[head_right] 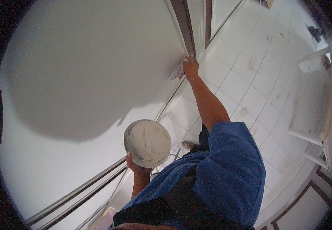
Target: The person scoops a white compound from a bag into a small metal bowl, then stands up and walks to a wall. They use a small putty knife to apply the white compound to holes or gaps in the wall surface.
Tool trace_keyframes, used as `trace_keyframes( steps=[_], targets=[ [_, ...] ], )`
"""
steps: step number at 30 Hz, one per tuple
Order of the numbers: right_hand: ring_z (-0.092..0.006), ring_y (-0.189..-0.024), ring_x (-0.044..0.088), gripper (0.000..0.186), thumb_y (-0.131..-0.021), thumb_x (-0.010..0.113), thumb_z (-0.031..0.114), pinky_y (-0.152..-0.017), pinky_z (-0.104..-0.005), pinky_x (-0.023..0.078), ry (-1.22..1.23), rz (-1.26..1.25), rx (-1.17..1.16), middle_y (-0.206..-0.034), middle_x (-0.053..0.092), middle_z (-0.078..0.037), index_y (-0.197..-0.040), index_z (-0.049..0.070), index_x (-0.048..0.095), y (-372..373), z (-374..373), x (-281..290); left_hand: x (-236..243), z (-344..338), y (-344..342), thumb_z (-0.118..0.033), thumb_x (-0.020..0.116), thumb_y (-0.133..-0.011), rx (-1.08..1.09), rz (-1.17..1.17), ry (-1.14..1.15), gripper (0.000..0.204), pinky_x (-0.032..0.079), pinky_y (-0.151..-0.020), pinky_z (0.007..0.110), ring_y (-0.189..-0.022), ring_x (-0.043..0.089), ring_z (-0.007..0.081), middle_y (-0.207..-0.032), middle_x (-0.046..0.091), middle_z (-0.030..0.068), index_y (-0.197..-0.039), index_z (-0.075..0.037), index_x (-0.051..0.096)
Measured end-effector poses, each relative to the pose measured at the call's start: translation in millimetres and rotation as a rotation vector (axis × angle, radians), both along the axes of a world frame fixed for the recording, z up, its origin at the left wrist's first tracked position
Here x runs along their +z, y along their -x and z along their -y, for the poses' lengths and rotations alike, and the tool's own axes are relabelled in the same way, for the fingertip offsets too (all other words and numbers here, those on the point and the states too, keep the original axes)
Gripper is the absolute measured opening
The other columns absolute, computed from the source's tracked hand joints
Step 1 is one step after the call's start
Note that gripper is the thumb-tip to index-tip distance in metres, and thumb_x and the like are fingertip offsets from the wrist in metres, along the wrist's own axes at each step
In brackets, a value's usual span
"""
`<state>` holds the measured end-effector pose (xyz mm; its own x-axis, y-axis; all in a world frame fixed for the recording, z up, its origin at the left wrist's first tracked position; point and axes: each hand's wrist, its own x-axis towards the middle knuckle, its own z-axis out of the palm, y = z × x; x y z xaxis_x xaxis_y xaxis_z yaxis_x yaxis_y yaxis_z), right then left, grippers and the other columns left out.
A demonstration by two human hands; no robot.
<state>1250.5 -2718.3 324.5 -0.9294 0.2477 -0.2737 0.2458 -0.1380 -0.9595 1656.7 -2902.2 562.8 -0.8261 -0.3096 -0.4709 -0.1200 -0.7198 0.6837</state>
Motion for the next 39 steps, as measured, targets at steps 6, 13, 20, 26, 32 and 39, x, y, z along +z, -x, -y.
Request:
trace_keyframes(
  steps=[6,13,20,26,32,39],
  targets=[
    [-0.021,-0.066,0.062,0.002,-0.078,0.06,0.001,-0.059,-0.0356,0.048,-0.065,-0.159,0.02,-0.074,0.063,-0.006,-0.076,0.001,0.062,19.0,-43.1,90.1,-0.1,0.1,13.4,-0.045,0.06,-0.08,-0.016,-0.072,-0.123,0.079,0.045,-0.1,0.053,-0.125,0.05,0.0369,-0.138,0.048,0.0204,-0.144,-0.005,0.037],
    [-0.0182,-0.063,0.058,0.01,-0.082,0.06,0.005,-0.054,-0.0355,0.045,-0.269,-0.461,0.119,-0.071,0.059,-0.009,-0.081,-0.006,0.061,24.6,-55.1,201.9,-14.8,2.1,9.1,-0.044,0.06,-0.081,-0.031,-0.157,-0.191,0.078,0.044,-0.102,0.053,-0.126,0.048,0.0373,-0.14,0.046,0.0204,-0.144,-0.005,0.037],
    [-0.018,-0.057,0.058,0.01,-0.077,0.064,0.005,-0.05,-0.0355,0.045,0.146,-0.352,-0.036,-0.068,0.059,-0.008,-0.079,-0.005,0.063,-14.0,-47.8,344.1,-23.2,8.4,4.6,-0.05,0.058,-0.083,-0.07,-0.184,-0.143,0.078,0.041,-0.104,0.056,-0.13,0.045,0.037,-0.144,0.043,0.0171,-0.146,-0.009,0.035],
    [-0.0176,-0.072,0.062,0.016,-0.085,0.065,0.003,-0.064,-0.0323,0.05,0.253,-0.501,-0.053,-0.087,0.065,-0.01,-0.096,-0.008,0.063,-49.0,-69.0,363.9,-6.5,1.6,3.4,-0.05,0.059,-0.083,-0.047,-0.164,-0.098,0.079,0.042,-0.105,0.055,-0.129,0.046,0.0362,-0.145,0.043,0.0161,-0.146,-0.01,0.035],
    [-0.0253,-0.092,0.067,0.029,-0.09,0.056,0.002,-0.074,-0.0348,0.057,0.838,-0.405,-0.048,-0.106,0.064,-0.015,-0.117,-0.008,0.053,-80.0,-139.7,285.7,10.4,-7.8,11.1,-0.054,0.053,-0.086,-0.049,-0.165,-0.04,0.077,0.042,-0.105,0.054,-0.13,0.045,0.0364,-0.146,0.042,0.016,-0.147,-0.011,0.035],
    [-0.024,-0.085,0.067,0.026,-0.091,0.056,0.003,-0.064,-0.0354,0.056,0.814,-0.234,-0.164,-0.103,0.064,-0.012,-0.117,-0.004,0.055,-152.3,-131.6,264.0,23.8,-16.3,27.5,-0.058,0.044,-0.091,-0.09,-0.296,-0.17,0.072,0.041,-0.105,0.054,-0.131,0.045,0.0356,-0.146,0.043,0.0163,-0.145,-0.011,0.038]
  ],
)
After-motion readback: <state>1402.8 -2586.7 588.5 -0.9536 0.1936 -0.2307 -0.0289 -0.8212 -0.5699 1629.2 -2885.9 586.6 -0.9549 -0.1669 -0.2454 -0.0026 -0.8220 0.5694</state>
